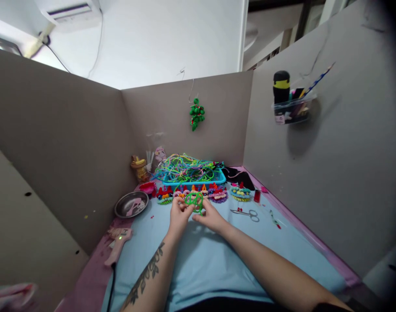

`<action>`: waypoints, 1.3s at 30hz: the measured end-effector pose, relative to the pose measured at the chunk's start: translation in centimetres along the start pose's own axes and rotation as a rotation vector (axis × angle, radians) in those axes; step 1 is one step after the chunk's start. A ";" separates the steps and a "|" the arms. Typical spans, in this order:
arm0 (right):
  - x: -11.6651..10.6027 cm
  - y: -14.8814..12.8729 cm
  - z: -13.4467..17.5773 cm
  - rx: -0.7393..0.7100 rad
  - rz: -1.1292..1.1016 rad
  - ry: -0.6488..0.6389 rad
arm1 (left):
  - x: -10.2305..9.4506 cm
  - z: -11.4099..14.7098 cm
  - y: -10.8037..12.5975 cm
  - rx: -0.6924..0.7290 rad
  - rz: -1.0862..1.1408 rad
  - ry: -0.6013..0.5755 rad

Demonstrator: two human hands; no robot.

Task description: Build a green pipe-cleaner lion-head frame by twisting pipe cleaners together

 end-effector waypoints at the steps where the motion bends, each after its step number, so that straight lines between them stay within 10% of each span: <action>1: -0.1 0.0 0.0 -0.007 0.008 0.019 | -0.1 0.0 -0.1 -0.002 -0.001 0.003; 11: -1.4 -0.5 0.0 -0.139 0.139 0.206 | -0.6 -0.2 -1.4 -0.088 0.022 0.038; 26: 0.1 1.5 -0.1 0.189 -0.094 0.076 | 0.4 0.1 -0.1 -0.024 0.029 -0.024; 39: -0.6 0.1 0.7 0.009 -0.063 0.146 | -1.4 -0.4 -0.8 -0.018 0.033 0.137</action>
Point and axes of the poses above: each hand's wrist, its own z-axis away from the middle knuckle, its own x-axis out of the palm, y = z × x, the point moved 6 cm from there along -z, towards the middle knuckle, and after that the axes turned 10 degrees about x, right-handed, at the moved point
